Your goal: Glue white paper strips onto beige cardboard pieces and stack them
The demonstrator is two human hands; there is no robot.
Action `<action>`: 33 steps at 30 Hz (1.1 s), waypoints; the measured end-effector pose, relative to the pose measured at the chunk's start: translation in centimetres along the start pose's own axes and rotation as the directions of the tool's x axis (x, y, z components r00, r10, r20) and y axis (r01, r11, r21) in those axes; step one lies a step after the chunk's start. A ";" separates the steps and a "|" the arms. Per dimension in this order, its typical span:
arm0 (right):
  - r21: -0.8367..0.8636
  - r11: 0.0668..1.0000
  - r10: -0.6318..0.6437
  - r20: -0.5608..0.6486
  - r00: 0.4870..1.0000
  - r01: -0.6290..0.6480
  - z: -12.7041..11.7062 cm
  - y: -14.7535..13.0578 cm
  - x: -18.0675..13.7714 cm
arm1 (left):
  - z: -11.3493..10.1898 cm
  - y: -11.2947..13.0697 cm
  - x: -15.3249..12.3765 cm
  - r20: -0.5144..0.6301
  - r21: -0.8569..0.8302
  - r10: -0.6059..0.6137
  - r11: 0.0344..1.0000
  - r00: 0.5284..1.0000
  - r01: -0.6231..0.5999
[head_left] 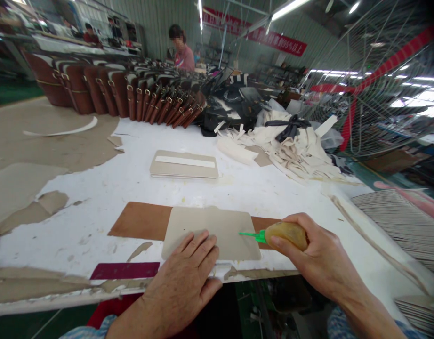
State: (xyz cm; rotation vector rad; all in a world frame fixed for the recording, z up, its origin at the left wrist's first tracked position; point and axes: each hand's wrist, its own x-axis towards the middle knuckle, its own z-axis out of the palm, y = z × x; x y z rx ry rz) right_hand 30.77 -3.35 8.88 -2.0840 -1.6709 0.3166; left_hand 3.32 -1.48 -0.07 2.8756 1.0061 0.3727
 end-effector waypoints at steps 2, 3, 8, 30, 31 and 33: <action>0.003 1.000 0.019 0.009 1.000 -0.019 -0.1 0.3 -0.2 | 0.0 0.0 0.0 -0.006 0.009 0.006 1.000 1.000 -0.006; 0.002 1.000 0.029 0.009 1.000 -0.029 -0.1 0.4 -0.3 | 0.0 0.0 0.0 -0.005 0.013 0.009 1.000 1.000 -0.009; 0.007 0.998 0.063 -0.047 0.997 -0.063 -0.2 1.0 -0.4 | -0.1 0.0 0.1 0.013 0.031 0.009 0.999 1.000 -0.010; 0.034 0.998 0.050 -0.026 0.998 -0.049 0.7 0.5 -0.2 | -0.3 0.2 0.2 0.031 0.016 -0.008 1.000 0.999 0.008; 0.025 0.998 0.054 -0.016 0.998 -0.053 0.5 0.5 -0.3 | -0.3 0.2 0.2 0.028 0.015 -0.005 1.000 1.000 0.004; 0.005 0.997 0.072 0.003 0.997 -0.072 0.0 0.7 -0.4 | -0.4 0.1 0.2 0.026 0.012 -0.003 1.000 1.000 0.003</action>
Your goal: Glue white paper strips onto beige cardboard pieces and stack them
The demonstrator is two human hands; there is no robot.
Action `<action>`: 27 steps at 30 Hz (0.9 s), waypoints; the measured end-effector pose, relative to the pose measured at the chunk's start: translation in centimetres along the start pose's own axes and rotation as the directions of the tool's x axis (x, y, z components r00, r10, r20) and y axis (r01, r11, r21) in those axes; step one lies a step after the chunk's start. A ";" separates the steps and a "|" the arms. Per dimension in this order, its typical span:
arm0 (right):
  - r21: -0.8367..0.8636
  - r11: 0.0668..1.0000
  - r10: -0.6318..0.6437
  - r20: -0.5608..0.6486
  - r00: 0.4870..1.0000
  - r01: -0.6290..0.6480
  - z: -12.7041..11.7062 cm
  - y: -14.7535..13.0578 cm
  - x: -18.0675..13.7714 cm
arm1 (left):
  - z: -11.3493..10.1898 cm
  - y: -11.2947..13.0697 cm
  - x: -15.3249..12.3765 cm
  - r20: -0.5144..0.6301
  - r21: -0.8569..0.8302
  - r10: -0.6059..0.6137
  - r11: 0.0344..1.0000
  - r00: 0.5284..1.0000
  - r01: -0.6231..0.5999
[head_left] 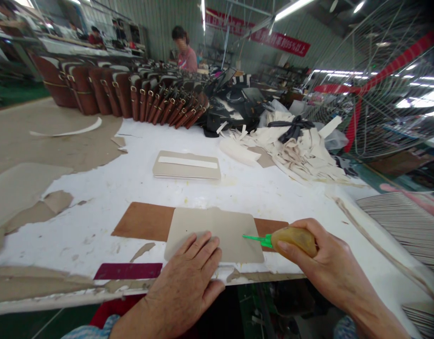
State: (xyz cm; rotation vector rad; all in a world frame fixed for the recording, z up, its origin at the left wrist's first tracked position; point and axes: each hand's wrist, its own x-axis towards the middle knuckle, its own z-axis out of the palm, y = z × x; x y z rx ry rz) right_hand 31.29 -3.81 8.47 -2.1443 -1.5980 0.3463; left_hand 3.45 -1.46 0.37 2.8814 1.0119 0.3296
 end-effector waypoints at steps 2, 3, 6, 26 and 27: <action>-0.007 1.000 0.024 0.002 1.000 -0.024 -0.3 0.4 -0.1 | -0.1 0.0 0.0 0.002 -0.007 0.002 1.000 1.000 -0.002; -0.002 0.999 0.033 -0.006 0.999 -0.033 -0.4 0.6 -0.1 | -0.1 0.0 -0.1 0.003 -0.011 0.001 1.000 1.000 -0.001; 0.016 0.999 0.051 -0.036 0.998 -0.050 -0.2 1.2 -0.2 | 0.1 0.1 -0.2 -0.008 -0.029 -0.006 1.000 1.000 0.006; -0.022 0.999 0.042 -0.064 0.997 -0.043 0.5 0.2 0.2 | 0.5 0.0 -0.3 0.013 -0.072 -0.025 0.997 1.000 0.026; -0.026 0.999 0.040 -0.051 0.998 -0.041 0.3 0.3 0.1 | 0.4 0.0 -0.2 0.020 -0.061 -0.023 0.998 1.000 0.024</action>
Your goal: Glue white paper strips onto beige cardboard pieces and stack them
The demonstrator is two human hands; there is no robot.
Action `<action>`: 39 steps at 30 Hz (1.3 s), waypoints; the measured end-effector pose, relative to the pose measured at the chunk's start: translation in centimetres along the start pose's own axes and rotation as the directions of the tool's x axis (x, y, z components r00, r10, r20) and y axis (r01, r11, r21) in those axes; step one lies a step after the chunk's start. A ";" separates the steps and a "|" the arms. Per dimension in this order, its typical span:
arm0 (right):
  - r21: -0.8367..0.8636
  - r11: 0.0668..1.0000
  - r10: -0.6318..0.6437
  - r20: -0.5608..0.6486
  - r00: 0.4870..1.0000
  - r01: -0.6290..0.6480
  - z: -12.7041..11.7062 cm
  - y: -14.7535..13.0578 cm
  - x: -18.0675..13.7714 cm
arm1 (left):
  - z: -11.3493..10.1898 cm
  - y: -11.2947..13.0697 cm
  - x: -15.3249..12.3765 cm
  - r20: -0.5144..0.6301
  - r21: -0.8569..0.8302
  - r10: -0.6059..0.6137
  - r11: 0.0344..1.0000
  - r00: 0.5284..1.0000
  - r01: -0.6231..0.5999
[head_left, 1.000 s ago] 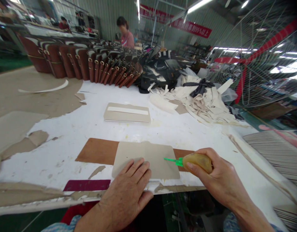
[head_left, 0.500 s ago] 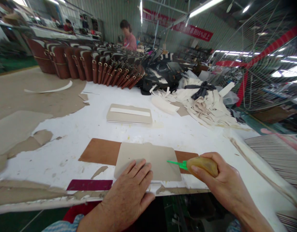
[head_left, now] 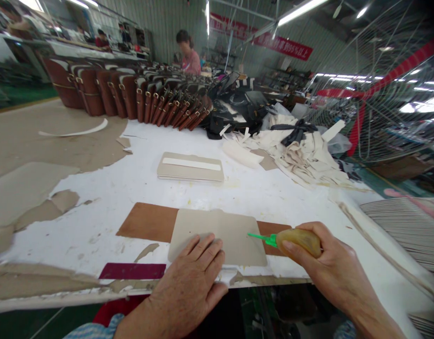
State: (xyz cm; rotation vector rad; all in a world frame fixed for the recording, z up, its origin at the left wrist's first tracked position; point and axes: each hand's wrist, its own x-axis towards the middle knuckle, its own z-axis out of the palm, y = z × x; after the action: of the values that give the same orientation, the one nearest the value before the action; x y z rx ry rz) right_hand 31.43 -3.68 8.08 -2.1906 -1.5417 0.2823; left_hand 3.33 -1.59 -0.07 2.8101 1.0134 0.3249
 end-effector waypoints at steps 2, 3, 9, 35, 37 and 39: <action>0.000 1.000 -0.008 0.014 1.000 0.008 -0.3 0.0 0.0 | -0.1 0.0 0.1 0.011 0.019 0.005 1.000 1.000 -0.005; 0.001 1.000 -0.013 0.014 1.000 0.013 -0.4 0.0 0.0 | -0.2 0.0 0.2 0.017 0.024 0.007 1.000 1.000 -0.008; -0.002 1.000 -0.019 0.047 0.999 0.019 -0.6 0.0 0.0 | -0.2 0.0 0.1 0.030 0.022 0.007 1.000 1.000 -0.008; 0.329 0.932 0.206 -0.144 0.968 -0.149 2.1 -0.4 -0.4 | -0.7 0.3 -1.0 -0.135 -0.099 0.001 0.995 0.991 -0.014; 0.376 0.920 0.142 -0.064 0.988 -0.107 2.9 -1.2 -0.4 | -1.2 -0.1 -1.9 -0.226 -0.131 -0.031 0.991 0.974 0.001; 0.351 0.936 0.007 -0.052 0.999 0.012 3.8 -2.3 -0.4 | -1.6 -0.8 -2.9 -0.290 -0.144 -0.112 0.987 0.950 0.073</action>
State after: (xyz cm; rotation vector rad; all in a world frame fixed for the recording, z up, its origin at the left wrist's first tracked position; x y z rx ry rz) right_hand 27.78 -2.53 5.79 -1.8999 -1.3462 0.4579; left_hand 0.29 -2.79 0.88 2.6356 1.1304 0.7929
